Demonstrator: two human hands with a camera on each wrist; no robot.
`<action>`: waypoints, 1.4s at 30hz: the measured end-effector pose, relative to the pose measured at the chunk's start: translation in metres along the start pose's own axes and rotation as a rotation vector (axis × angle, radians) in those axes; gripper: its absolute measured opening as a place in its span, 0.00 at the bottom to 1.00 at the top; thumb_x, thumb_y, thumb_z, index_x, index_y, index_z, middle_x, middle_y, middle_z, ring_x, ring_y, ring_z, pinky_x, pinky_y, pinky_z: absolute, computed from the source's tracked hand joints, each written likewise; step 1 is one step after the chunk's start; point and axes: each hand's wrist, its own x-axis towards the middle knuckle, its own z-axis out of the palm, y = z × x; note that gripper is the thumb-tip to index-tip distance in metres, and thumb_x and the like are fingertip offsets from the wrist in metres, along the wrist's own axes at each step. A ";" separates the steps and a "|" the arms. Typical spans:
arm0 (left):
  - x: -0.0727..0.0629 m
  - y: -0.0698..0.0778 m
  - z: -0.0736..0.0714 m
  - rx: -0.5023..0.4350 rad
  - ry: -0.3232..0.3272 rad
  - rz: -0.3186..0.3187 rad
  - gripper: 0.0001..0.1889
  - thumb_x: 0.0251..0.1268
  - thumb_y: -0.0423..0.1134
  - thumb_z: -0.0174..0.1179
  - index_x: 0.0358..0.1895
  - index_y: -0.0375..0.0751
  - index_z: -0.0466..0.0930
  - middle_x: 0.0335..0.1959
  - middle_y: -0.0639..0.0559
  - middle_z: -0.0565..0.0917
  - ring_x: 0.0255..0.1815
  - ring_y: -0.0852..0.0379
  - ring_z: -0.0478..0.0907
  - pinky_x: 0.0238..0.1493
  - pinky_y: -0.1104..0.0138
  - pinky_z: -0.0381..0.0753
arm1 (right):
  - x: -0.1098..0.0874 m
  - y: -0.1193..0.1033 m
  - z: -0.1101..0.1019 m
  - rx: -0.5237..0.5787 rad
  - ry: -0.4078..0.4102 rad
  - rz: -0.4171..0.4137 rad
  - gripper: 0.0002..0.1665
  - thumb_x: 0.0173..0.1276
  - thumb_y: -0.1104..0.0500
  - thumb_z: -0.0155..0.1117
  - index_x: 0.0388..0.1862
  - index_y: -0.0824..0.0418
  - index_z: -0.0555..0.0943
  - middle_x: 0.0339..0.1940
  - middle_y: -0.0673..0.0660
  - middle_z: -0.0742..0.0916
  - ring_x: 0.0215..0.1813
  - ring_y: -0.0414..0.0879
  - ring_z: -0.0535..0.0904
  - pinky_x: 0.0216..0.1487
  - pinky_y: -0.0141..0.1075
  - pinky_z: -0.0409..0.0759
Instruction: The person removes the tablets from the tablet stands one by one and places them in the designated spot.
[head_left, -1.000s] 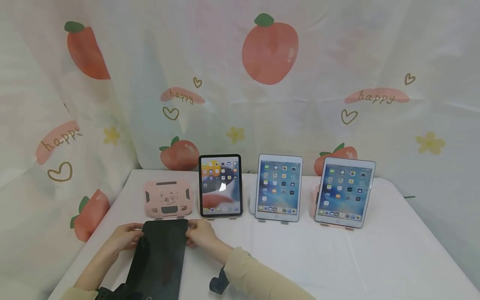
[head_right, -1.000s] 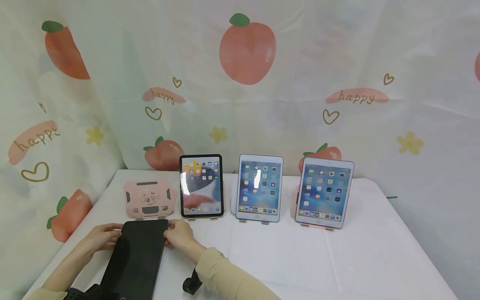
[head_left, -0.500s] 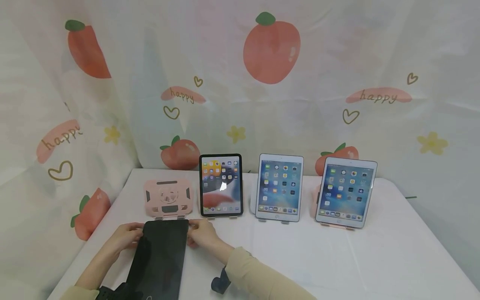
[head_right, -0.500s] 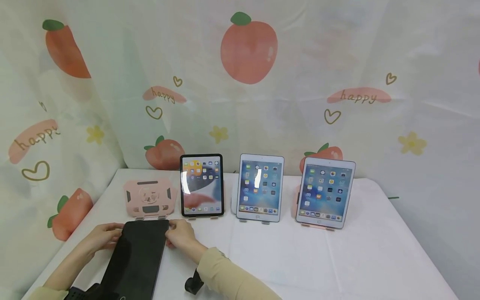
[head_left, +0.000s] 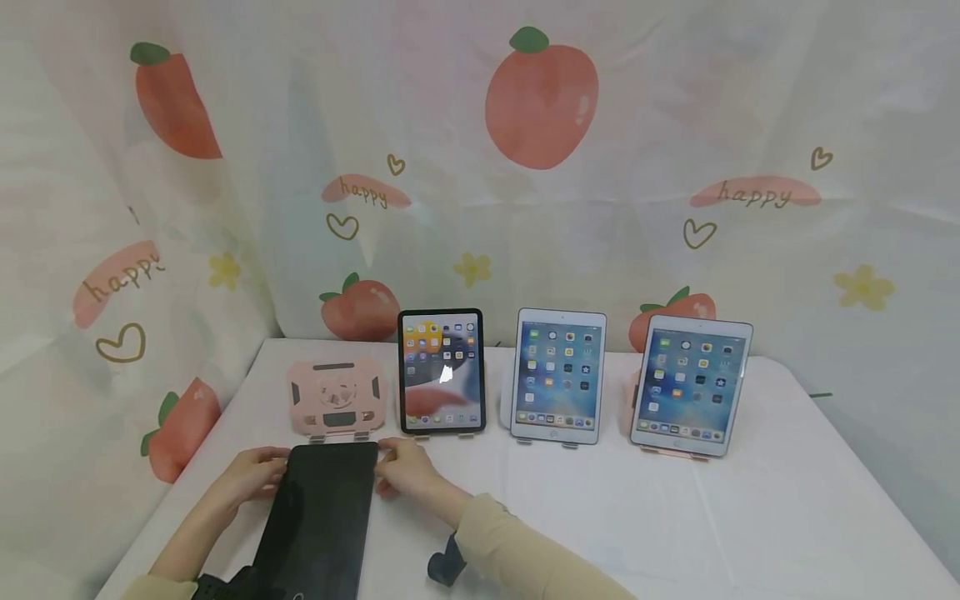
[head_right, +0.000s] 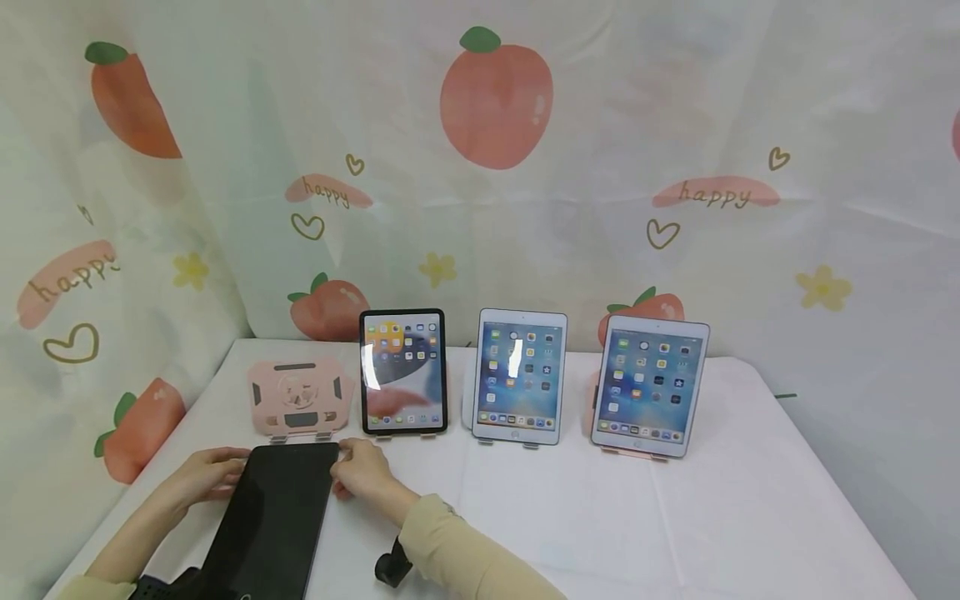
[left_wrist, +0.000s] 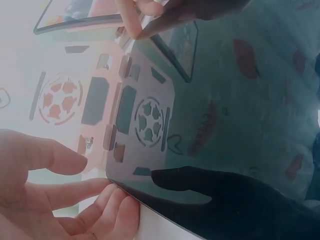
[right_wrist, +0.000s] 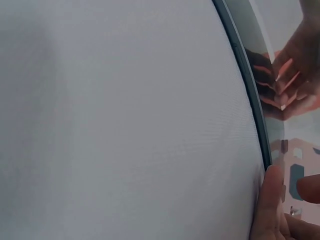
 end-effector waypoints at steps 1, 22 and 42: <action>0.000 0.000 0.001 0.006 0.004 0.003 0.24 0.69 0.35 0.44 0.62 0.20 0.65 0.51 0.26 0.78 0.42 0.51 0.81 0.45 0.57 0.84 | 0.000 0.000 -0.001 0.006 -0.009 0.001 0.29 0.58 0.72 0.57 0.62 0.73 0.71 0.28 0.63 0.85 0.27 0.57 0.85 0.27 0.37 0.83; -0.002 0.011 0.020 0.218 0.267 0.126 0.21 0.65 0.37 0.50 0.56 0.24 0.73 0.41 0.29 0.81 0.38 0.44 0.78 0.36 0.54 0.77 | -0.008 0.006 -0.025 0.110 0.013 -0.008 0.18 0.64 0.67 0.59 0.53 0.68 0.78 0.33 0.64 0.86 0.30 0.54 0.86 0.34 0.37 0.85; 0.004 0.043 0.039 0.036 0.317 0.191 0.18 0.68 0.37 0.51 0.54 0.27 0.74 0.44 0.30 0.79 0.34 0.49 0.78 0.29 0.68 0.75 | -0.014 -0.003 -0.055 0.180 0.079 -0.059 0.16 0.68 0.65 0.56 0.54 0.70 0.76 0.41 0.69 0.85 0.35 0.52 0.86 0.41 0.40 0.86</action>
